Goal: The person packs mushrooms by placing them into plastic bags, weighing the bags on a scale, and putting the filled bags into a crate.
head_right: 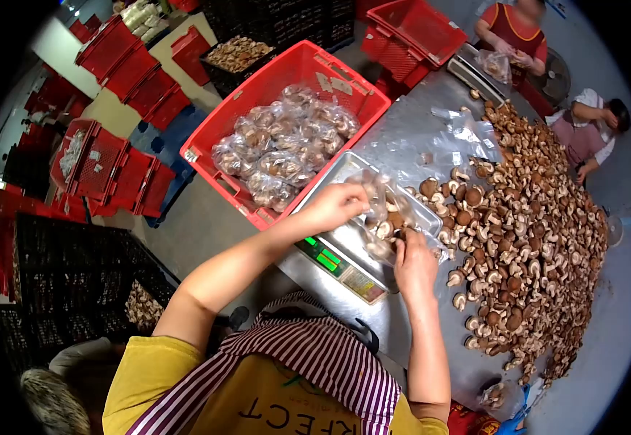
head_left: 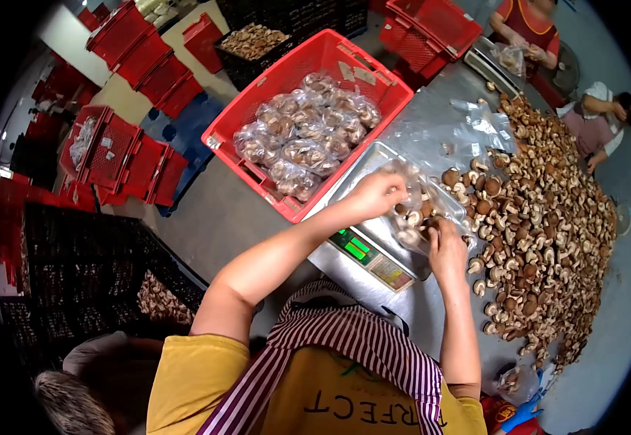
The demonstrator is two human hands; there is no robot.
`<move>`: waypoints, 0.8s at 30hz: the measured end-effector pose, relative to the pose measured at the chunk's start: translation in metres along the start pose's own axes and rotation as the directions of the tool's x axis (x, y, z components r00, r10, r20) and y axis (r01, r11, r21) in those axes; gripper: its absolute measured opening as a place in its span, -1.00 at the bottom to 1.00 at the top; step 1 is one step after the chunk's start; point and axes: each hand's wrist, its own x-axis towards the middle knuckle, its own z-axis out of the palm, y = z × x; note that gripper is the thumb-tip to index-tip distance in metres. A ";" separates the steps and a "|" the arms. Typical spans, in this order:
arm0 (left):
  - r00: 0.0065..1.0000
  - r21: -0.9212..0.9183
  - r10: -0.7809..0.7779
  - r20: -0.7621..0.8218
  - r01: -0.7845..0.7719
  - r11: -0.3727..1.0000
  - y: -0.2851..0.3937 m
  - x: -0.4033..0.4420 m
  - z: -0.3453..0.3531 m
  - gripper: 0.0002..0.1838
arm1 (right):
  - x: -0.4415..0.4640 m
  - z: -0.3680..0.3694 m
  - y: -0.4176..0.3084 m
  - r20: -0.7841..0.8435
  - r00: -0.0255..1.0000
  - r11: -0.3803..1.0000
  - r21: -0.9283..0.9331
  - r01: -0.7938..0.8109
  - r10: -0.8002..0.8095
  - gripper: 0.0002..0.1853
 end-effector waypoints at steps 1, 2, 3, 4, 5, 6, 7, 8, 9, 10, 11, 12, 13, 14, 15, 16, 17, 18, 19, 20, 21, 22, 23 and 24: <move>0.993 -0.518 -0.111 -0.030 0.079 0.852 0.008 0.001 -0.002 -0.89 | -0.001 -0.002 0.003 -0.021 1.000 0.999 -0.036 0.007 -0.008 -0.71; 0.993 -0.639 -0.074 -0.090 -0.001 0.769 0.014 0.001 -0.007 -0.90 | -0.002 -0.005 0.003 0.013 1.000 0.999 -0.043 -0.017 0.017 -0.62; 0.984 -0.655 -0.053 -0.173 -0.074 0.752 0.021 -0.001 -0.011 -0.88 | -0.002 -0.007 0.003 0.026 0.999 0.998 -0.049 -0.035 0.036 -0.57; 0.980 -0.674 -0.108 -0.170 -0.035 0.738 0.022 -0.004 -0.013 -0.87 | -0.002 -0.009 0.003 0.052 0.997 0.996 -0.062 -0.059 0.063 -0.55; 0.972 -0.692 -0.164 -0.166 0.004 0.722 0.022 -0.007 -0.014 -0.86 | -0.001 -0.010 0.003 0.079 0.993 0.994 -0.074 -0.082 0.088 -0.53; 0.973 -0.663 -0.119 -0.195 -0.041 0.748 0.024 -0.009 -0.013 -0.84 | 0.001 -0.012 0.001 0.076 0.993 0.994 -0.078 -0.079 0.085 -0.52; 0.972 -0.630 -0.072 -0.224 -0.088 0.771 0.027 -0.011 -0.013 -0.83 | 0.005 -0.012 -0.001 0.090 0.991 0.994 -0.064 -0.094 0.099 -0.53; 0.980 -0.690 -0.074 -0.187 -0.077 0.719 0.031 -0.015 -0.012 -0.82 | 0.010 -0.011 -0.003 0.070 0.995 0.997 -0.036 -0.063 0.065 -0.55; 0.980 -0.681 -0.055 -0.193 -0.093 0.726 0.038 -0.017 -0.011 -0.83 | 0.015 -0.010 -0.006 0.054 0.998 1.000 -0.008 -0.030 0.031 -0.57; 0.981 -0.695 -0.053 -0.188 -0.095 0.713 0.044 -0.018 -0.011 -0.83 | 0.023 -0.010 -0.010 0.033 0.999 1.000 0.020 0.024 -0.025 -0.58; 0.982 -0.708 -0.052 -0.184 -0.095 0.700 0.048 -0.019 -0.010 -0.84 | 0.032 -0.007 -0.015 0.031 0.999 1.000 0.021 0.021 -0.022 -0.58; 0.982 -0.707 -0.051 -0.181 -0.094 0.701 0.046 -0.019 -0.010 -0.84 | 0.041 -0.002 -0.020 0.019 0.997 0.996 0.054 0.073 -0.074 -0.59; 0.979 -0.711 -0.065 -0.191 -0.092 0.697 0.044 -0.019 -0.009 -0.84 | 0.050 0.004 -0.024 0.005 0.992 0.988 0.086 0.125 -0.126 -0.59; 0.976 -0.715 -0.079 -0.203 -0.093 0.693 0.043 -0.018 -0.010 -0.85 | 0.059 0.014 -0.028 0.003 0.992 0.988 0.087 0.126 -0.127 -0.59; 0.976 -0.714 -0.077 -0.202 -0.093 0.694 0.043 -0.018 -0.010 -0.85 | 0.068 0.028 -0.030 0.037 0.990 0.990 0.010 0.137 -0.138 -0.61; 0.979 -0.701 -0.053 -0.199 -0.104 0.705 0.044 -0.019 -0.010 -0.85 | 0.074 0.041 -0.030 0.073 0.987 0.987 -0.066 0.150 -0.145 -0.62; 0.980 -0.689 -0.031 -0.196 -0.115 0.716 0.044 -0.020 -0.010 -0.86 | 0.079 0.053 -0.026 0.075 0.987 0.987 -0.065 0.148 -0.143 -0.62; 0.977 -0.654 -0.009 -0.213 -0.135 0.744 0.042 -0.021 -0.010 -0.85 | 0.083 0.060 -0.028 0.107 0.985 0.989 -0.055 0.139 -0.132 -0.63; 0.977 -0.655 -0.011 -0.212 -0.134 0.744 0.038 -0.022 -0.012 -0.85 | 0.085 0.065 -0.028 0.138 0.983 0.991 -0.044 0.130 -0.123 -0.64; 0.975 -0.691 -0.054 -0.215 -0.113 0.714 0.033 -0.022 -0.016 -0.85 | 0.084 0.065 -0.023 0.014 0.986 0.985 0.047 0.164 -0.165 -0.65; 0.971 -0.726 -0.098 -0.219 -0.095 0.681 0.028 -0.022 -0.022 -0.84 | 0.085 0.066 -0.013 0.017 0.986 0.985 0.046 0.167 -0.168 -0.65; 0.967 -0.734 -0.110 -0.229 -0.097 0.672 0.023 -0.025 -0.026 -0.85 | 0.085 0.069 0.000 -0.002 0.997 0.957 0.278 0.078 -0.080 -0.66; 0.966 -0.736 -0.118 -0.230 -0.093 0.671 0.020 -0.028 -0.028 -0.85 | 0.083 0.076 0.009 0.003 1.000 0.869 0.495 -0.014 0.015 -0.66; 0.961 -0.715 -0.124 -0.247 -0.094 0.693 0.017 -0.030 -0.030 -0.85 | 0.081 0.041 -0.007 0.373 0.911 0.559 0.725 -0.403 0.175 -0.64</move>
